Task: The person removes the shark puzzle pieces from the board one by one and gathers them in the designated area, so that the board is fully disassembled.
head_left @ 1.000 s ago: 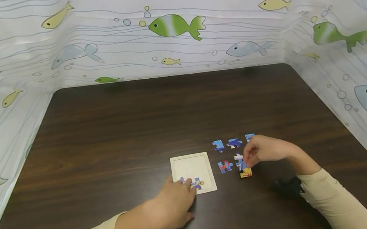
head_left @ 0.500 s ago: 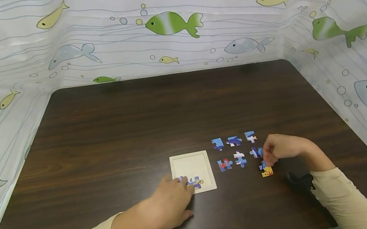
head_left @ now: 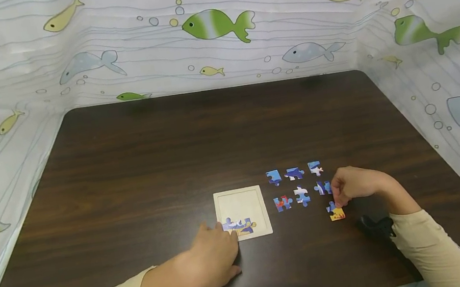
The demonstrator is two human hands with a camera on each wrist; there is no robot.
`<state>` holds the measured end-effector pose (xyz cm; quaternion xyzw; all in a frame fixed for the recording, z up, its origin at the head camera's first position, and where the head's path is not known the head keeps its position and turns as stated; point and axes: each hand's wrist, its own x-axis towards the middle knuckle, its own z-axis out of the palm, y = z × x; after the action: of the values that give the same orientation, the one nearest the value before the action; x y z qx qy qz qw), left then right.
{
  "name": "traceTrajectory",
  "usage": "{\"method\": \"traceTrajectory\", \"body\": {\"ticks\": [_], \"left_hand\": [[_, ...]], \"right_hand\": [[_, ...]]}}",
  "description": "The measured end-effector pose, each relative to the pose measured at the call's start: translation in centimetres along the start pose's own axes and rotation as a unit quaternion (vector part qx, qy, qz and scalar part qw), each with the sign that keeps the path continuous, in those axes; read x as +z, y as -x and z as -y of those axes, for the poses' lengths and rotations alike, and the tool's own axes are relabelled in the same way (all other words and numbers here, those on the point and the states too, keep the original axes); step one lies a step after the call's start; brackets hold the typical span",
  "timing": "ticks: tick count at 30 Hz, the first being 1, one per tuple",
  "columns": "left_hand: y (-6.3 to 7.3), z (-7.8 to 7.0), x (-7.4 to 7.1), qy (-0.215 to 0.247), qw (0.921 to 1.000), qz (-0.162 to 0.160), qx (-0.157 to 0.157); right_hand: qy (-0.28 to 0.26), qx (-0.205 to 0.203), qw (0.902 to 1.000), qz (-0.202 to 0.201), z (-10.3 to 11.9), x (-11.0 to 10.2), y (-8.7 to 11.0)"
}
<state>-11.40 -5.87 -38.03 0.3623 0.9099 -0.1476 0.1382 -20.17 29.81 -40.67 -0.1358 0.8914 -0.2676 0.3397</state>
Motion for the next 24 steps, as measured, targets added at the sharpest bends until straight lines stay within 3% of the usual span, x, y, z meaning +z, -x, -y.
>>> {"method": "traceTrajectory", "body": {"ticks": [7, 11, 18, 24], "left_hand": [[-0.2, -0.3, -0.2, -0.017, 0.9996, 0.021, -0.004], [-0.2, -0.4, -0.3, -0.018, 0.9994, 0.030, 0.000], [-0.2, -0.4, -0.2, -0.015, 0.9994, 0.030, -0.008], [-0.3, -0.6, 0.0, -0.006, 0.9995, 0.028, -0.017]], "right_hand": [[-0.007, 0.009, 0.9999, -0.006, 0.0, 0.1, 0.1], [-0.026, -0.009, 0.9994, -0.019, 0.9, 0.1, 0.1], [0.014, -0.091, 0.9950, -0.039, 5.9, 0.9, -1.8], [0.042, -0.148, 0.9877, 0.027, 10.4, 3.7, -4.1]]}}
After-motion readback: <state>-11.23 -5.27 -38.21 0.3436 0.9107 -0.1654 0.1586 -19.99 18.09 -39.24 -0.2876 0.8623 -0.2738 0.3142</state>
